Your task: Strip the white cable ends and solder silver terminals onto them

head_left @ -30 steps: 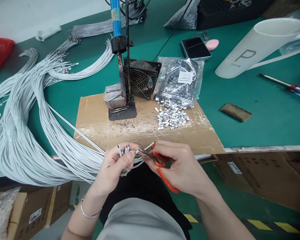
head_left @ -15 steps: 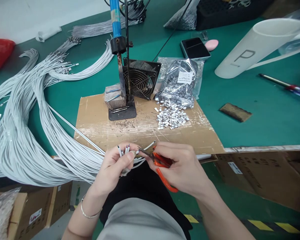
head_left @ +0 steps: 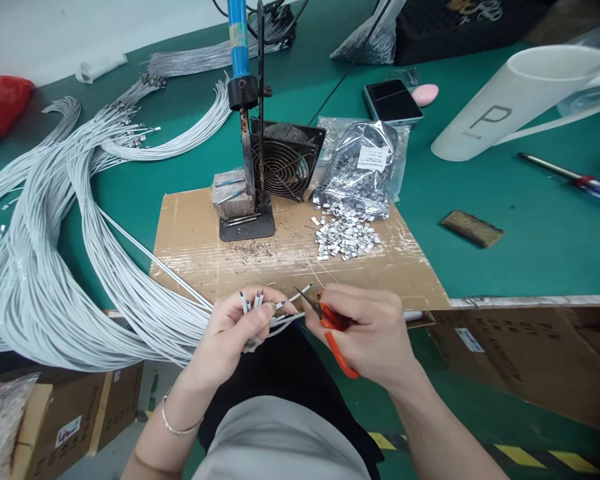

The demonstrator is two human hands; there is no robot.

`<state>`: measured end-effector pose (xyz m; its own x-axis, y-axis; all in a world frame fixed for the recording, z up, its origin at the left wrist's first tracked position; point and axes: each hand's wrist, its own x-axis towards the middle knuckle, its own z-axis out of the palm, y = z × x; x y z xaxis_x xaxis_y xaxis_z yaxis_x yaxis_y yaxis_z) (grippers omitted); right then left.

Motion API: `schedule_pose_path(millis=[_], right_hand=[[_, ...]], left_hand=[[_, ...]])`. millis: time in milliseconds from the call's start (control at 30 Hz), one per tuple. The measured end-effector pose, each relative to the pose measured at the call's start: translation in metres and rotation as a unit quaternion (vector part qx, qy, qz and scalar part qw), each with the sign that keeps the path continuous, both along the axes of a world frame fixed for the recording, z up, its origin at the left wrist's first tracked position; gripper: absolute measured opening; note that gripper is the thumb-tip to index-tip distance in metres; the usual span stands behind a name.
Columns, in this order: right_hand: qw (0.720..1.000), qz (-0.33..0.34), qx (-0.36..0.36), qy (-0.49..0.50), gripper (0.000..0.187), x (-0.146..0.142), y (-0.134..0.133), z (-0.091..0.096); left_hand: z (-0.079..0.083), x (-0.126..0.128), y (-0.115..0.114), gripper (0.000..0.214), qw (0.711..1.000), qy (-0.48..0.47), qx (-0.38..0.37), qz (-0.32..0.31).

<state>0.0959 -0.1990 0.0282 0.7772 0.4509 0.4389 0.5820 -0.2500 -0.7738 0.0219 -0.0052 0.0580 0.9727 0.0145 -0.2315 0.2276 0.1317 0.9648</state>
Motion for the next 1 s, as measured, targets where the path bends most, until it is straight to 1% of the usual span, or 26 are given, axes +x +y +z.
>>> schedule_pose_path(millis=[100, 167, 233, 300, 367, 400, 467, 600, 667, 767, 800, 867, 1000], right_hand=[[0.998, -0.052, 0.024, 0.015, 0.052, 0.000, -0.001, 0.000], [0.994, -0.080, 0.056, 0.038, 0.050, 0.000, -0.002, 0.000], [0.990, -0.080, 0.095, 0.070, 0.036, 0.000, -0.001, 0.001], [0.985, -0.048, 0.132, 0.095, 0.017, 0.000, 0.001, 0.003], [0.981, -0.009, 0.155, 0.119, 0.004, 0.000, 0.004, 0.006], [0.978, 0.004, 0.160, 0.131, 0.003, -0.001, 0.006, 0.008], [0.976, 0.017, 0.164, 0.143, 0.010, -0.002, 0.009, 0.011], [0.977, 0.026, 0.173, 0.122, 0.009, -0.005, 0.011, 0.014], [0.979, 0.026, 0.174, 0.101, 0.014, -0.005, 0.008, 0.013], [0.982, 0.026, 0.174, 0.072, 0.025, -0.004, 0.000, 0.011], [0.982, 0.020, 0.174, 0.070, 0.026, -0.003, -0.003, 0.011], [0.982, -0.003, 0.173, 0.071, 0.024, -0.002, -0.007, 0.010], [0.984, -0.063, 0.158, 0.056, 0.016, -0.001, -0.009, 0.011]], left_hand=[[-0.002, -0.001, 0.000, 0.035, 1.000, -0.007, 0.000, 0.006], [-0.003, -0.001, 0.000, 0.036, 1.000, -0.001, -0.008, 0.006], [-0.004, -0.001, 0.000, 0.035, 1.000, 0.007, -0.024, 0.002], [-0.003, 0.000, -0.001, 0.033, 0.999, 0.008, -0.039, -0.003], [-0.003, 0.000, -0.002, 0.032, 0.999, 0.009, -0.046, -0.005], [-0.004, 0.000, -0.003, 0.031, 0.999, 0.010, -0.048, -0.004], [-0.005, 0.000, -0.004, 0.031, 0.998, 0.019, -0.059, 0.003], [-0.010, 0.000, -0.005, 0.032, 0.996, 0.027, -0.089, 0.003], [-0.011, 0.001, -0.003, 0.028, 0.996, 0.004, -0.087, 0.001], [-0.012, 0.004, 0.000, 0.022, 0.997, -0.047, -0.067, 0.007], [-0.012, 0.004, 0.001, 0.022, 0.997, -0.051, -0.062, 0.006], [-0.012, 0.005, 0.002, 0.021, 0.997, -0.039, -0.061, 0.001], [-0.011, 0.004, 0.000, 0.023, 0.995, -0.015, -0.094, -0.004]])
